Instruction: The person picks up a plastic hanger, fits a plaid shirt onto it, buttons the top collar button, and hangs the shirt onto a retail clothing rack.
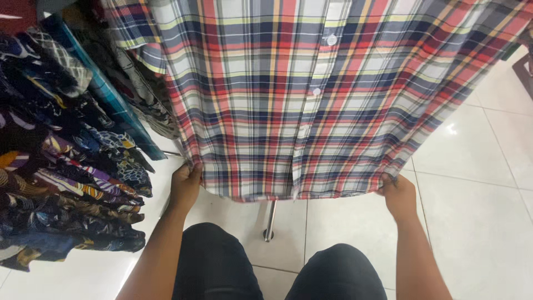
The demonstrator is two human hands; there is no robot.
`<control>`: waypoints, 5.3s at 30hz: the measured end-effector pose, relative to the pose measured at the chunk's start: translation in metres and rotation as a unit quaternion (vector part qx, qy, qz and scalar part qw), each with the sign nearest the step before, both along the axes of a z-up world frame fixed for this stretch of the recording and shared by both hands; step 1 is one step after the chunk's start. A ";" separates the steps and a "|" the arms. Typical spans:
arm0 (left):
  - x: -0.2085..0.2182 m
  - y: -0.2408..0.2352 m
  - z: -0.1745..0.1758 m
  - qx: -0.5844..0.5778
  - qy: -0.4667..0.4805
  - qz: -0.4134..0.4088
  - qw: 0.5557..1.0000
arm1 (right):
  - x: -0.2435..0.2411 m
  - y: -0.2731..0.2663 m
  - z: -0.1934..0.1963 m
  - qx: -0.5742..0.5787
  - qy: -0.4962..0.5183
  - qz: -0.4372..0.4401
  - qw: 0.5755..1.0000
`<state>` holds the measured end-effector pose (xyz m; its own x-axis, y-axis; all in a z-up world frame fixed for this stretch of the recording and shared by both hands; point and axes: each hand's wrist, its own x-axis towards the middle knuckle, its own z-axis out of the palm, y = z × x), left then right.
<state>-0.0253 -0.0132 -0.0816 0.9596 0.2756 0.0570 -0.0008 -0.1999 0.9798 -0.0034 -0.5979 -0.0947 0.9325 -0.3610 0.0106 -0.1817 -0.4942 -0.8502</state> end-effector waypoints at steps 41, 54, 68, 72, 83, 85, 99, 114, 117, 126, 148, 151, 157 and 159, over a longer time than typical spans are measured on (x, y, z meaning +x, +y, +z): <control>0.042 -0.012 0.100 0.072 -0.236 0.162 0.955 | 0.003 -0.038 0.019 0.008 -0.079 0.049 0.996; 0.073 -0.007 0.146 -0.060 -0.295 -0.054 0.952 | 0.011 0.041 0.162 0.106 -0.196 0.155 0.963; 0.051 -0.053 0.197 0.158 -0.349 0.196 0.902 | 0.006 0.101 0.245 -0.103 -0.445 0.000 0.889; 0.075 -0.092 0.208 0.340 -0.496 0.179 0.778 | 0.014 0.157 0.280 -0.316 -0.616 0.031 0.721; 0.123 -0.053 0.102 0.235 -0.326 0.296 0.866 | 0.055 0.205 0.246 -0.470 -0.515 0.065 0.714; 0.127 -0.042 0.082 -0.190 -0.125 -0.019 0.974 | 0.039 0.223 0.268 -0.358 -0.634 0.083 0.681; -0.003 -0.041 0.005 -0.143 -0.002 0.073 0.987 | 0.071 0.340 0.193 -0.584 -0.360 0.349 0.639; -0.019 -0.019 0.025 -0.035 -0.015 0.165 0.986 | 0.077 0.343 0.179 -0.449 -0.478 0.348 0.670; -0.018 -0.003 0.002 0.057 -0.058 0.192 0.978 | 0.054 0.314 0.119 -0.461 -0.350 0.479 0.660; -0.012 -0.086 0.142 -0.031 -0.411 -0.025 0.911 | 0.060 0.164 0.221 0.285 -0.362 0.498 0.734; 0.110 -0.070 0.202 0.493 -0.518 0.045 0.697 | 0.088 0.165 0.242 -0.703 -0.433 -0.073 0.560; 0.115 -0.069 0.198 0.642 -0.469 0.078 0.601 | 0.089 0.183 0.221 -0.531 -0.413 0.206 0.711; 0.093 0.005 0.088 0.556 -0.139 -0.124 0.810 | 0.068 0.100 0.102 -0.628 -0.298 0.146 0.704; 0.083 0.005 0.095 0.483 -0.196 -0.040 0.853 | 0.075 0.068 0.096 -0.556 -0.362 0.068 0.745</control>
<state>0.0578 -0.0081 0.0134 0.8282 -0.1464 0.5410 -0.3415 -0.8972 0.2800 0.0713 -0.5301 0.0016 0.5649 0.3433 0.7504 0.2411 -0.9383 0.2478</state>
